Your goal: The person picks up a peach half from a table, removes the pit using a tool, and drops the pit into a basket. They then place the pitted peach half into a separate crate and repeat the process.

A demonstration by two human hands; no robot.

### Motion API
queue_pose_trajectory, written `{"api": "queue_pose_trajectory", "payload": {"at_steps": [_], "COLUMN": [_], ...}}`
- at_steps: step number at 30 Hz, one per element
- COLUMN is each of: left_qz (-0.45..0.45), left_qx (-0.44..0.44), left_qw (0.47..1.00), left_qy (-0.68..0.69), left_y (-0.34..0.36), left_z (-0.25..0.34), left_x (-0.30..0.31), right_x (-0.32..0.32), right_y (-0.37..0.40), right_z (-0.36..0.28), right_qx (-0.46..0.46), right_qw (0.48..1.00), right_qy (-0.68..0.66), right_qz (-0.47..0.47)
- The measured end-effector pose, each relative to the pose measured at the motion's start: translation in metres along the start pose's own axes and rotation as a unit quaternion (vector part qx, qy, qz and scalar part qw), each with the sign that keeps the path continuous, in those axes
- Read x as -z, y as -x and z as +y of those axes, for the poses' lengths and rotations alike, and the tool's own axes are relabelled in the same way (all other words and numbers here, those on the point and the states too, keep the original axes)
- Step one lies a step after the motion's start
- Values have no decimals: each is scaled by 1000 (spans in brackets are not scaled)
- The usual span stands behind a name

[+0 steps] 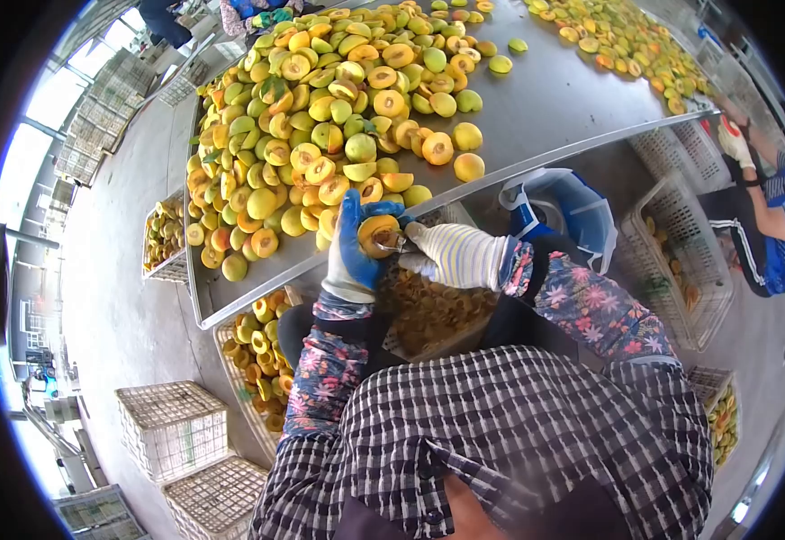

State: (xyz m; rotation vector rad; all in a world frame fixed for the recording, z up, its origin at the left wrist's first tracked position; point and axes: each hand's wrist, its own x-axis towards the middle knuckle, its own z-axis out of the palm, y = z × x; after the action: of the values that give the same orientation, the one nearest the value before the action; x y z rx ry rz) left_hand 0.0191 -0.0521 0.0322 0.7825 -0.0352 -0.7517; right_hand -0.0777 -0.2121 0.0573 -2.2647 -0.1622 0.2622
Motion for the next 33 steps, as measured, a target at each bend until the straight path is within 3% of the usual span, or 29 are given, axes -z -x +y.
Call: {"api": "queue_pose_trajectory", "payload": {"at_steps": [1, 2, 5, 6, 8, 11, 13, 14, 16, 19, 20, 22, 25, 29, 31, 33], "left_qz": [6, 40, 105, 122, 110, 123, 137, 134, 161, 168, 164, 151, 111, 70, 44, 4], "left_qx": [-16, -63, -61, -50, -126, -92, -88, -107, -112, -136, -143, -171, -236, -311, -285, -200], "left_qw": [1000, 996, 991, 990, 969, 980, 983, 971, 969, 970, 969, 964, 946, 893, 903, 948], "left_qy": [-9, -47, -48, -43, -181, -125, -85, -168, -148, -109, -114, -135, -194, -319, -318, -248], "left_y": [-3, -8, 5, 1, -4, -3, -1, 1, 10, 12, 11, 15, 16, 5, 8, 10], "left_z": [-4, -10, -12, -16, -23, -15, -16, -16, -12, -17, -18, -22, -26, -33, -27, -14], "left_x": [1, 3, -13, -9, 7, -4, -8, -5, -22, -34, -33, -32, -33, -9, -13, -20], "right_x": [-15, -41, -59, -58, -23, -18, -25, -27, -19, -22, -23, -7, -7, -7, -10, -14], "right_y": [-5, -14, -16, -14, -4, -4, -2, 0, 4, -4, -2, 10, 15, 16, 15, 11], "right_z": [13, 49, 65, 62, 26, 21, 16, 14, -1, 13, 15, -10, -12, -8, 0, 4], "right_qx": [19, 140, 146, 96, 38, 34, 63, 75, 65, 83, 48, -18, -144, -152, -150, -157], "right_qw": [1000, 986, 988, 994, 989, 995, 997, 994, 983, 991, 984, 950, 850, 765, 705, 654], "right_qy": [-6, 73, 18, 13, 139, 97, -30, -74, -173, -103, -172, -309, -488, -597, -652, -694], "right_qz": [22, 56, 51, 53, 14, 17, 43, 43, 18, 15, -3, -44, -137, -186, -235, -257]}}
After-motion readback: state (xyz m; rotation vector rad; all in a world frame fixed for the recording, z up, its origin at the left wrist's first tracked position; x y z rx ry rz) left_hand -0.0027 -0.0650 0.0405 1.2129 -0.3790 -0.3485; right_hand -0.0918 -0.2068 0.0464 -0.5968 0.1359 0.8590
